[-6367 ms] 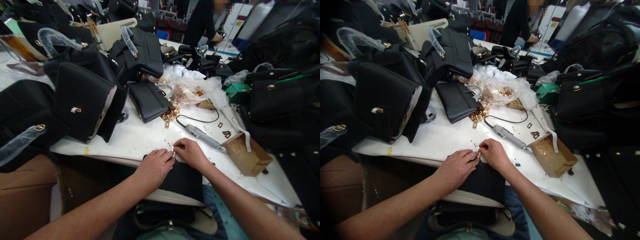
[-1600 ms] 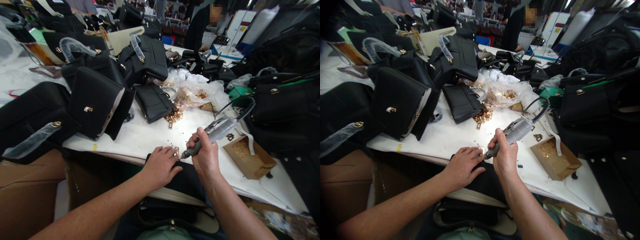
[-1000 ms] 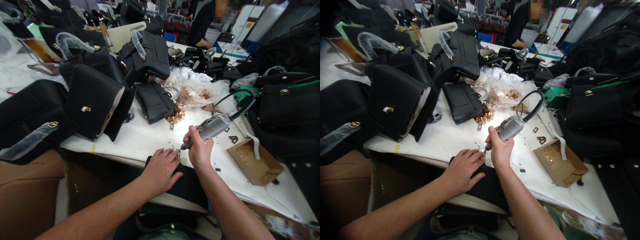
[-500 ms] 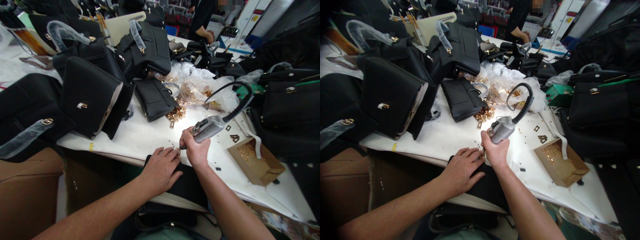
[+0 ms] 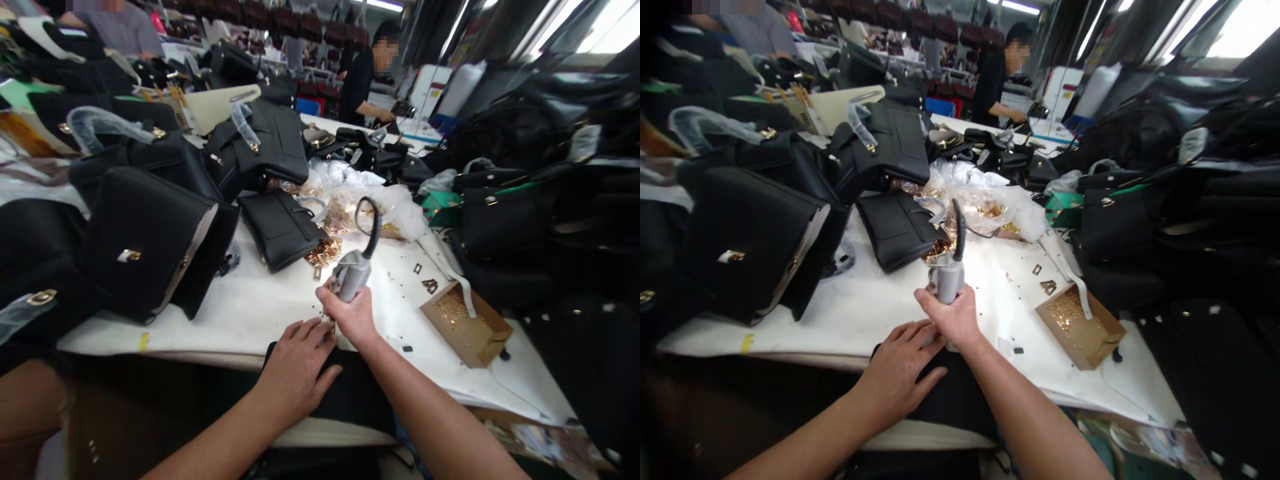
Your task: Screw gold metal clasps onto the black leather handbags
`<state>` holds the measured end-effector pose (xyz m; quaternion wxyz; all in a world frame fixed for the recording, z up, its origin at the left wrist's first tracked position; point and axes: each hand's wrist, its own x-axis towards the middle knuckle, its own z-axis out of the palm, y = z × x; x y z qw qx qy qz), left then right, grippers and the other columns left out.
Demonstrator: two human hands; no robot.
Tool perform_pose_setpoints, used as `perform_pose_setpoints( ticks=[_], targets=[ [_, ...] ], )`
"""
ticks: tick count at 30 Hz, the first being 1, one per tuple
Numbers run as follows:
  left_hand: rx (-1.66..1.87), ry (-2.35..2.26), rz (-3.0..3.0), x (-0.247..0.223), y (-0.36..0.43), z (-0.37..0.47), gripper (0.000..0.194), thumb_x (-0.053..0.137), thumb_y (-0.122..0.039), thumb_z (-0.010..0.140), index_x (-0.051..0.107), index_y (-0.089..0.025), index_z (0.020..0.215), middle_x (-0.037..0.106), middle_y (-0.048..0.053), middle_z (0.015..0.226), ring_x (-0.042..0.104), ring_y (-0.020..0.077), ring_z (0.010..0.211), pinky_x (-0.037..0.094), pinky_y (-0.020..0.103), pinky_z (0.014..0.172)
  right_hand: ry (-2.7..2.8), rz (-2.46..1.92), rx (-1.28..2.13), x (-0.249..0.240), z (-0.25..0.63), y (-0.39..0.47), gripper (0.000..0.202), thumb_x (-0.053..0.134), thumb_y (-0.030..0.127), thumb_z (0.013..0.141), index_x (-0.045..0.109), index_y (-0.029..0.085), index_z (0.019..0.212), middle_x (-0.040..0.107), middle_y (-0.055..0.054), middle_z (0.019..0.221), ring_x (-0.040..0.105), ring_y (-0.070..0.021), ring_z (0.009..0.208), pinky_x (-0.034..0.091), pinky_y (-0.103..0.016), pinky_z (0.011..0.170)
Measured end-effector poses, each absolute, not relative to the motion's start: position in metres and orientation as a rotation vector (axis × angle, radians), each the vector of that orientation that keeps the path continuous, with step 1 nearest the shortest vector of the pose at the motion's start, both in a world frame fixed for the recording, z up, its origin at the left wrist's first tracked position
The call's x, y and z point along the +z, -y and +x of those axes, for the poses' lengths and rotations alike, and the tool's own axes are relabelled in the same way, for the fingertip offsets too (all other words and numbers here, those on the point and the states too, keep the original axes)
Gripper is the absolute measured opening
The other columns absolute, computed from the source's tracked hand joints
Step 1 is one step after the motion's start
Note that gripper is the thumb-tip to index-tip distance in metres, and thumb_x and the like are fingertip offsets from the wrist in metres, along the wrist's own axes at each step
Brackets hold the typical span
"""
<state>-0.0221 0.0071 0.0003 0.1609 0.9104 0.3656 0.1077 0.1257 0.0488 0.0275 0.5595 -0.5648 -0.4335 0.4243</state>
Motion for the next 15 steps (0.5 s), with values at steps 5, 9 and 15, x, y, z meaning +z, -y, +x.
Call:
perform_pose_setpoints(
  ticks=[5, 9, 15],
  targets=[
    [0.341, -1.028, 2.666, -0.009, -0.012, -0.022, 0.035, 0.067, -0.037, 0.091, 0.063, -0.028, 0.125, 0.061, 0.004, 0.138, 0.053, 0.0300, 0.128, 0.042, 0.049, 0.107, 0.982, -1.177, 1.083, 0.045, 0.141, -0.050, 0.038, 0.082, 0.049, 0.071, 0.064, 0.016, 0.074, 0.059, 0.002, 0.052, 0.051, -0.0104, 0.044, 0.044, -0.022, 0.044],
    [0.338, -0.992, 2.721, -0.015, -0.012, -0.025, 0.037, 0.066, -0.034, 0.091, 0.062, -0.028, 0.128, 0.059, 0.004, 0.143, 0.052, 0.0303, 0.130, 0.043, 0.050, 0.107, 0.901, -1.182, 0.868, 0.059, 0.187, -0.055, 0.038, 0.080, 0.050, 0.076, 0.068, 0.016, 0.086, 0.067, -0.001, 0.060, 0.054, -0.0116, 0.045, 0.043, -0.022, 0.040],
    [0.352, -0.992, 2.737, -0.018, -0.012, -0.027, 0.038, 0.062, -0.039, 0.094, 0.061, -0.029, 0.130, 0.058, 0.003, 0.144, 0.052, 0.0298, 0.131, 0.043, 0.049, 0.107, 0.717, -1.362, 0.495, 0.050, 0.266, -0.081, 0.041, 0.084, 0.051, 0.069, 0.066, 0.015, 0.080, 0.063, 0.002, 0.056, 0.054, -0.0111, 0.045, 0.040, -0.022, 0.041]
  ],
)
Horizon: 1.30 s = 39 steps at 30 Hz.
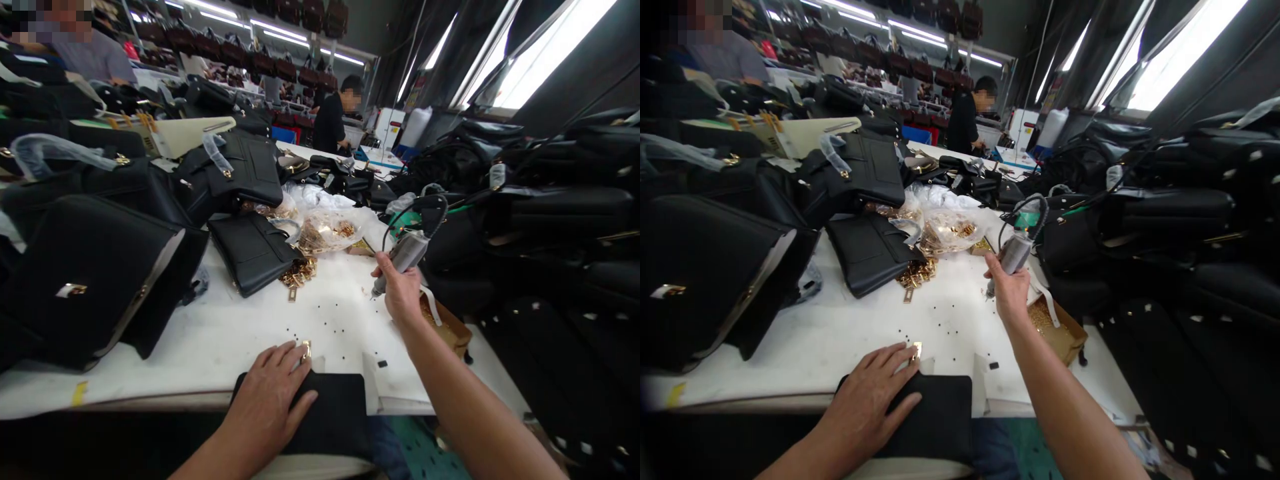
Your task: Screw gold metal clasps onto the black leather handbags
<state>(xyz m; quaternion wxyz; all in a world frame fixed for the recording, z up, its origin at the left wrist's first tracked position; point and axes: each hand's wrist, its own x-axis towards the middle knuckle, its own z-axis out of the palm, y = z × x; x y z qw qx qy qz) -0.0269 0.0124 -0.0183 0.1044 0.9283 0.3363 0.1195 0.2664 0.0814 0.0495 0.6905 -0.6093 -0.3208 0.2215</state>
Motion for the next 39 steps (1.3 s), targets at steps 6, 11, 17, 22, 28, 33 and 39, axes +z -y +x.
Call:
perform_pose_setpoints(
  ticks=[6, 11, 17, 22, 28, 33, 39],
  targets=[
    [0.378, -0.985, 2.764, -0.017, -0.014, -0.026, 0.039, 0.064, -0.038, 0.092, 0.061, -0.028, 0.130, 0.060, 0.003, 0.143, 0.054, 0.0291, 0.129, 0.044, 0.048, 0.106, 0.648, -1.395, 0.369, 0.023, 0.293, -0.099, 0.042, 0.081, 0.053, 0.072, 0.065, 0.017, 0.086, 0.062, 0.003, 0.057, 0.056, -0.0117, 0.048, 0.043, -0.021, 0.044],
    [0.394, -0.978, 2.788, -0.018, -0.013, -0.027, 0.040, 0.064, -0.037, 0.092, 0.061, -0.028, 0.131, 0.061, 0.003, 0.141, 0.054, 0.0286, 0.129, 0.045, 0.047, 0.105, 0.661, -1.427, 0.365, 0.015, 0.293, -0.103, 0.043, 0.079, 0.055, 0.074, 0.064, 0.017, 0.088, 0.061, 0.003, 0.056, 0.055, -0.0120, 0.048, 0.042, -0.021, 0.042],
    [0.376, -0.988, 2.767, -0.016, -0.012, -0.026, 0.039, 0.064, -0.036, 0.092, 0.062, -0.028, 0.130, 0.060, 0.003, 0.142, 0.054, 0.0287, 0.130, 0.043, 0.048, 0.106, 0.669, -1.477, 0.346, 0.017, 0.293, -0.101, 0.041, 0.079, 0.054, 0.075, 0.066, 0.016, 0.081, 0.062, 0.001, 0.055, 0.054, -0.0125, 0.048, 0.043, -0.022, 0.044],
    [0.350, -1.021, 2.681, -0.010, -0.011, -0.023, 0.035, 0.062, -0.038, 0.094, 0.064, -0.026, 0.127, 0.061, 0.004, 0.142, 0.052, 0.0290, 0.131, 0.041, 0.049, 0.108, 0.655, -1.342, 0.408, 0.032, 0.269, -0.083, 0.040, 0.081, 0.053, 0.074, 0.063, 0.016, 0.075, 0.060, 0.001, 0.056, 0.055, -0.0131, 0.049, 0.044, -0.024, 0.044],
    [0.272, -1.027, 2.590, 0.004, -0.010, -0.019, 0.034, 0.054, -0.047, 0.099, 0.067, -0.025, 0.122, 0.061, 0.004, 0.142, 0.052, 0.0296, 0.132, 0.042, 0.049, 0.107, 0.729, -1.177, 0.787, 0.046, 0.192, -0.033, 0.032, 0.080, 0.045, 0.079, 0.064, 0.017, 0.081, 0.059, 0.002, 0.059, 0.055, -0.0132, 0.052, 0.047, -0.024, 0.047],
    [0.274, -1.018, 2.596, 0.007, -0.009, -0.020, 0.038, 0.050, -0.050, 0.101, 0.064, -0.026, 0.126, 0.061, 0.004, 0.140, 0.052, 0.0288, 0.130, 0.042, 0.049, 0.105, 0.784, -1.147, 0.991, 0.042, 0.149, -0.006, 0.030, 0.078, 0.044, 0.081, 0.063, 0.018, 0.082, 0.060, 0.002, 0.059, 0.055, -0.0133, 0.052, 0.046, -0.023, 0.044],
    [0.276, -0.998, 2.606, 0.006, -0.010, -0.021, 0.031, 0.049, -0.045, 0.103, 0.065, -0.029, 0.123, 0.064, 0.002, 0.132, 0.054, 0.0270, 0.127, 0.043, 0.048, 0.103, 0.748, -1.153, 1.026, 0.039, 0.135, -0.003, 0.032, 0.080, 0.045, 0.079, 0.063, 0.018, 0.082, 0.059, 0.004, 0.058, 0.051, -0.0105, 0.044, 0.044, -0.023, 0.041]
  ],
)
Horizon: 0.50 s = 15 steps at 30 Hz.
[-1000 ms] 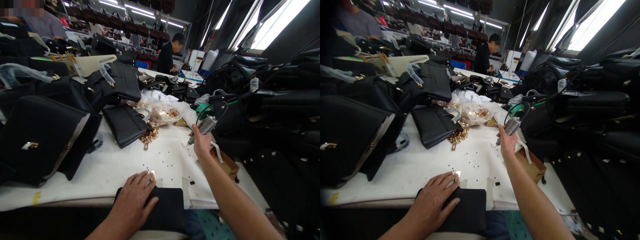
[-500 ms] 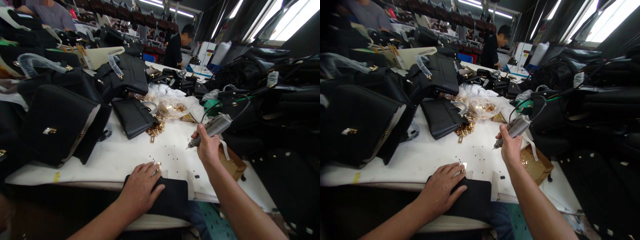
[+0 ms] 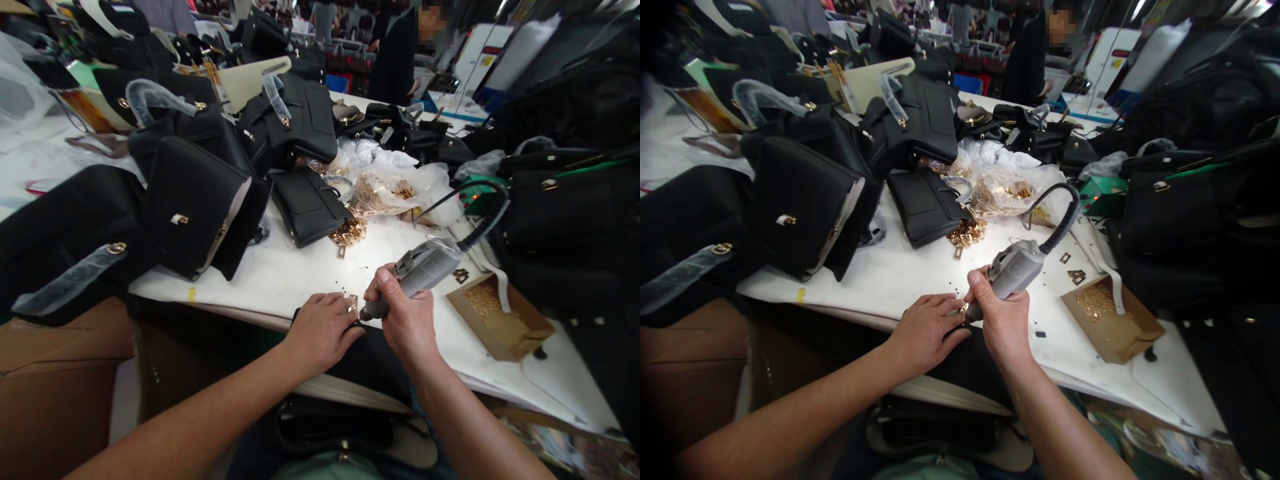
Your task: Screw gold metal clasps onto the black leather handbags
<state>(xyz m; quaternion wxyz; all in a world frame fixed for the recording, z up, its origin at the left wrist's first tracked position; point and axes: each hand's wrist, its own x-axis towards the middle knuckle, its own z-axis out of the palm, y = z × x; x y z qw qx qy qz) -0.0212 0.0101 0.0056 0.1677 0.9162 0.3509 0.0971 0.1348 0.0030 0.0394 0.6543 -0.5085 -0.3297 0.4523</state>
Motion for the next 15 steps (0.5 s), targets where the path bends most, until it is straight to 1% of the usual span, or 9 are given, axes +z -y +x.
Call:
perform_pose_setpoints(
  ticks=[5, 9, 15],
  targets=[
    [0.297, -1.008, 2.618, 0.0029, -0.0107, -0.0216, 0.025, 0.049, -0.038, 0.103, 0.067, -0.029, 0.119, 0.066, 0.002, 0.129, 0.053, 0.0260, 0.127, 0.042, 0.047, 0.102, 0.749, -1.178, 1.012, 0.0390, 0.1326, -0.0022, 0.033, 0.081, 0.046, 0.078, 0.064, 0.018, 0.082, 0.060, 0.003, 0.058, 0.052, -0.0108, 0.045, 0.045, -0.023, 0.043],
    [0.290, -1.012, 2.630, 0.0005, -0.0108, -0.0224, 0.025, 0.050, -0.037, 0.103, 0.066, -0.029, 0.121, 0.065, 0.002, 0.132, 0.054, 0.0263, 0.127, 0.043, 0.047, 0.100, 0.761, -1.183, 0.980, 0.0373, 0.1330, -0.0028, 0.032, 0.079, 0.045, 0.080, 0.064, 0.018, 0.081, 0.060, 0.002, 0.058, 0.052, -0.0113, 0.048, 0.045, -0.023, 0.045],
    [0.281, -1.010, 2.639, -0.0024, -0.0119, -0.0230, 0.024, 0.053, -0.037, 0.102, 0.067, -0.030, 0.120, 0.064, 0.002, 0.133, 0.053, 0.0250, 0.128, 0.042, 0.044, 0.100, 0.724, -1.201, 0.941, 0.0344, 0.1327, -0.0042, 0.032, 0.079, 0.045, 0.080, 0.062, 0.018, 0.080, 0.059, 0.002, 0.060, 0.052, -0.0115, 0.049, 0.045, -0.024, 0.046]
  ],
)
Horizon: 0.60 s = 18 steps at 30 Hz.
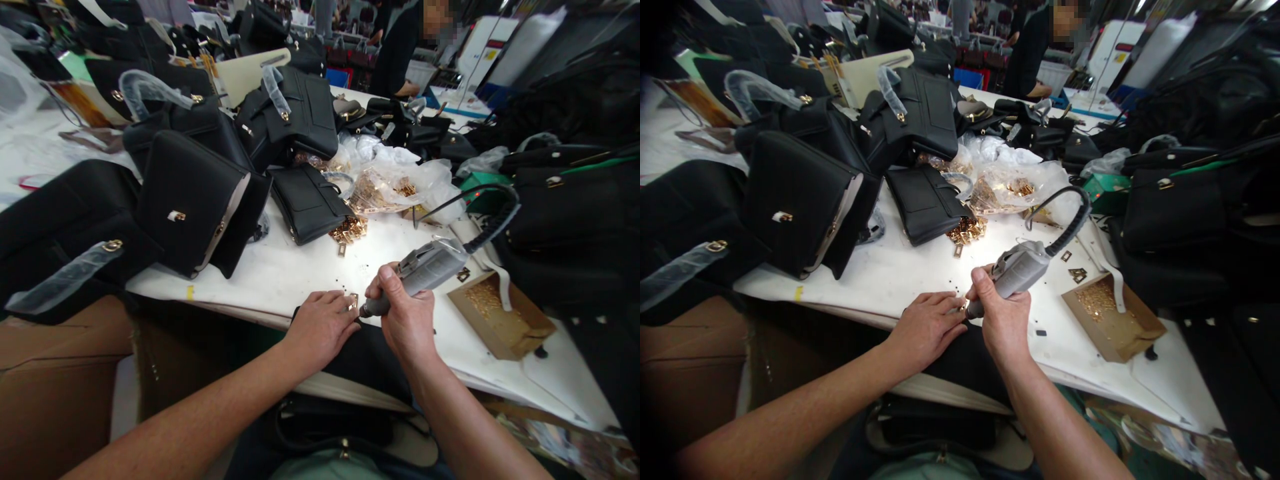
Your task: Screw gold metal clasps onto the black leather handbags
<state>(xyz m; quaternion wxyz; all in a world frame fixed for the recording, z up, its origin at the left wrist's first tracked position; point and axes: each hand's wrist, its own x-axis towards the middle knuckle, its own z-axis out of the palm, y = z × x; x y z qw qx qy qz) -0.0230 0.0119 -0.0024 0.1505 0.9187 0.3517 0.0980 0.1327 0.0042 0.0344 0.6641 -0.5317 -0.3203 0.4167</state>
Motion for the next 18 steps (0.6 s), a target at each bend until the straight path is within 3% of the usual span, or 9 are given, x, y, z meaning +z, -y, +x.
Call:
perform_pose_setpoints(
  ticks=[9, 18],
  targets=[
    [0.271, -1.005, 2.635, -0.0003, -0.0121, -0.0218, 0.027, 0.052, -0.039, 0.103, 0.065, -0.032, 0.125, 0.062, 0.000, 0.137, 0.053, 0.0249, 0.128, 0.042, 0.045, 0.101, 0.682, -1.126, 0.964, 0.0364, 0.1304, -0.0022, 0.030, 0.079, 0.043, 0.080, 0.060, 0.019, 0.080, 0.056, 0.004, 0.058, 0.052, -0.0111, 0.049, 0.043, -0.023, 0.046],
    [0.310, -1.018, 2.574, -0.0051, -0.0123, -0.0230, 0.040, 0.061, -0.043, 0.097, 0.058, -0.027, 0.134, 0.063, 0.006, 0.137, 0.051, 0.0264, 0.131, 0.041, 0.046, 0.104, 0.723, -1.181, 0.939, 0.0316, 0.1330, -0.0018, 0.031, 0.077, 0.045, 0.082, 0.061, 0.019, 0.079, 0.058, 0.003, 0.059, 0.054, -0.0120, 0.051, 0.044, -0.023, 0.045]
  ],
)
